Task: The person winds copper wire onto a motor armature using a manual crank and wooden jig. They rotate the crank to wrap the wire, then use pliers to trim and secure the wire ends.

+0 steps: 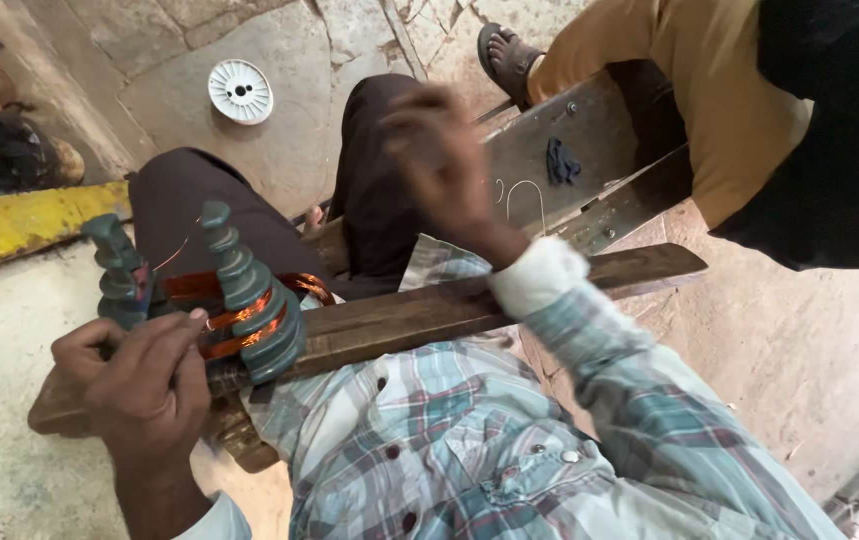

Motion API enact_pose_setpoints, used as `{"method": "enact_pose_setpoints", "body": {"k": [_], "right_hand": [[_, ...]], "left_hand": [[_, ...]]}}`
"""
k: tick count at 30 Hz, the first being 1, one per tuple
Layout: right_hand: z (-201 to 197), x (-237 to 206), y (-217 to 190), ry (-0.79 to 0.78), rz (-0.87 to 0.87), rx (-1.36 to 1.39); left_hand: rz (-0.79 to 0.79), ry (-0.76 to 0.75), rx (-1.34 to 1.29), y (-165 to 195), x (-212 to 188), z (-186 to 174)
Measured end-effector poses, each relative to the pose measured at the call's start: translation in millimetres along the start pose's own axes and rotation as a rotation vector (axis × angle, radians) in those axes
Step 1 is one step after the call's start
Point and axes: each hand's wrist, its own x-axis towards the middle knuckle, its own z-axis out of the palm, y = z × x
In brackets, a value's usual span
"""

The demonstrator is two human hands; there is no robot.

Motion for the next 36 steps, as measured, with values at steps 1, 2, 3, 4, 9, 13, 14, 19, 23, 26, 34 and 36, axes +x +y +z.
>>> {"method": "enact_pose_setpoints", "body": {"k": [1, 2, 3, 4, 9, 13, 14, 19, 23, 26, 34, 36], "right_hand": [[-15, -3, 19, 0.050, 0.080, -0.011], [-33, -6, 39, 0.045, 0.116, -0.077], [-50, -12, 58, 0.040, 0.151, -0.144], [-68, -21, 75, -0.069, 0.180, -0.245], [-110, -75, 127, -0.585, 0.291, -0.526], [-101, -94, 132, -0.656, 0.427, -0.447], [-97, -94, 131, -0.657, 0.448, -0.425], [-82, -82, 128, -0.636, 0.527, -0.607], [-74, -76, 132, -0.657, 0.502, -0.681], [-72, -76, 135, -0.601, 0.505, -0.653], [-84, -80, 138, -0.556, 0.606, -0.439], [-86, -81, 136, -0.537, 0.512, -0.446]], "left_hand": [[0.001, -0.002, 0.006, -2, 0, 0], [0.002, -0.003, 0.011, -3, 1, 1], [0.010, -0.004, 0.024, -4, 1, 1], [0.020, -0.005, 0.035, -3, 2, 2], [0.022, -0.016, 0.013, 1, 4, 0], [0.027, -0.012, -0.024, 2, 5, -3], [0.027, -0.015, -0.024, 3, 5, -3], [0.031, -0.016, -0.022, 4, 8, -5], [0.025, -0.004, -0.037, 7, 9, -6], [0.012, -0.008, -0.049, 8, 9, -8], [0.040, -0.009, -0.028, 4, 9, -6], [0.041, -0.006, -0.017, 3, 10, -5]]}}
